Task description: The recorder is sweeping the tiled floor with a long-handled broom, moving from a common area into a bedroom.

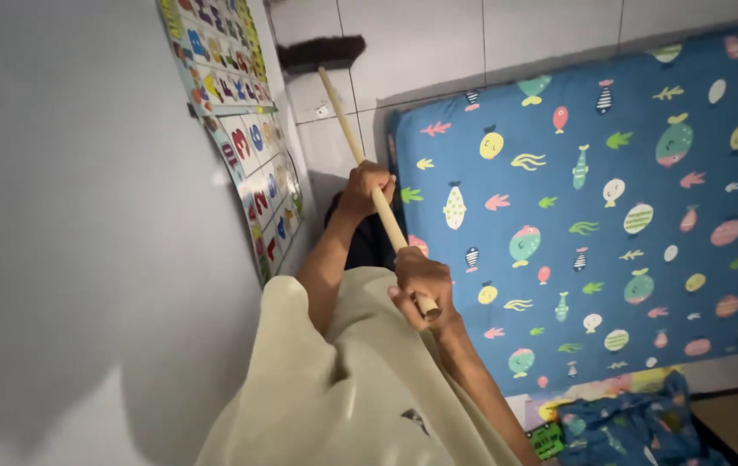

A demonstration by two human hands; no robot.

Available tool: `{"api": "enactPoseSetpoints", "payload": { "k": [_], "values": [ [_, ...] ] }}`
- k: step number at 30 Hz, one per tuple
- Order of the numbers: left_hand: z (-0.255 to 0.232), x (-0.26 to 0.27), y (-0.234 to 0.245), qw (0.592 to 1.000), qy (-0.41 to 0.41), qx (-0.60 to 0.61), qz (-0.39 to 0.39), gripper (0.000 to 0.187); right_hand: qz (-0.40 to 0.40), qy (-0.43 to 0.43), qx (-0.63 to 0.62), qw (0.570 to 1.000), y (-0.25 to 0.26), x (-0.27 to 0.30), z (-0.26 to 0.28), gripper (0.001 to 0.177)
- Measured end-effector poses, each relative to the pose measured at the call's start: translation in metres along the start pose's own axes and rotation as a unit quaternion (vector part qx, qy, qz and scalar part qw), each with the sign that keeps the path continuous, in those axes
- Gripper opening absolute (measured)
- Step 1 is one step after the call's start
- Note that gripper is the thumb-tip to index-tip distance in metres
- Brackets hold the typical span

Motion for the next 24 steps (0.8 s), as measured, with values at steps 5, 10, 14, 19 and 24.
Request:
{"api": "enactPoseSetpoints", "payload": {
  "k": [5, 10, 14, 19, 24],
  "values": [
    [-0.038, 0.056, -0.008, 0.997, -0.061, 0.040, -0.022, 0.036, 0.034, -0.022, -0.020, 0.999, 0.002, 0.075, 0.019, 0.031],
    [-0.076, 0.131, -0.065, 0.995, -0.090, 0.041, -0.023, 0.036, 0.018, -0.010, -0.052, 0.998, 0.042, 0.165, 0.067, 0.031],
    [-0.083, 0.245, -0.111, 0.992, -0.077, 0.088, 0.038, 0.033, -0.035, -0.038, -0.061, 0.997, 0.052, 0.259, 0.107, 0.031],
    [-0.105, 0.335, -0.164, 0.998, -0.045, 0.008, 0.054, 0.034, -0.082, -0.078, -0.075, 0.991, 0.085, 0.343, 0.155, 0.033],
    [-0.166, 0.352, -0.172, 0.987, -0.069, 0.048, 0.135, 0.025, -0.105, -0.040, -0.075, 0.991, 0.103, 0.362, 0.216, 0.032]
  ]
}}
Point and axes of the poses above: each hand's wrist, its own x-axis away from the middle knuckle, its own y-axis out of the back of the hand, z = x × y, the point moved 10 cm from there along -x, towards the middle knuckle, and after that the axes turned 11 degrees about y, right-handed, at the moved point
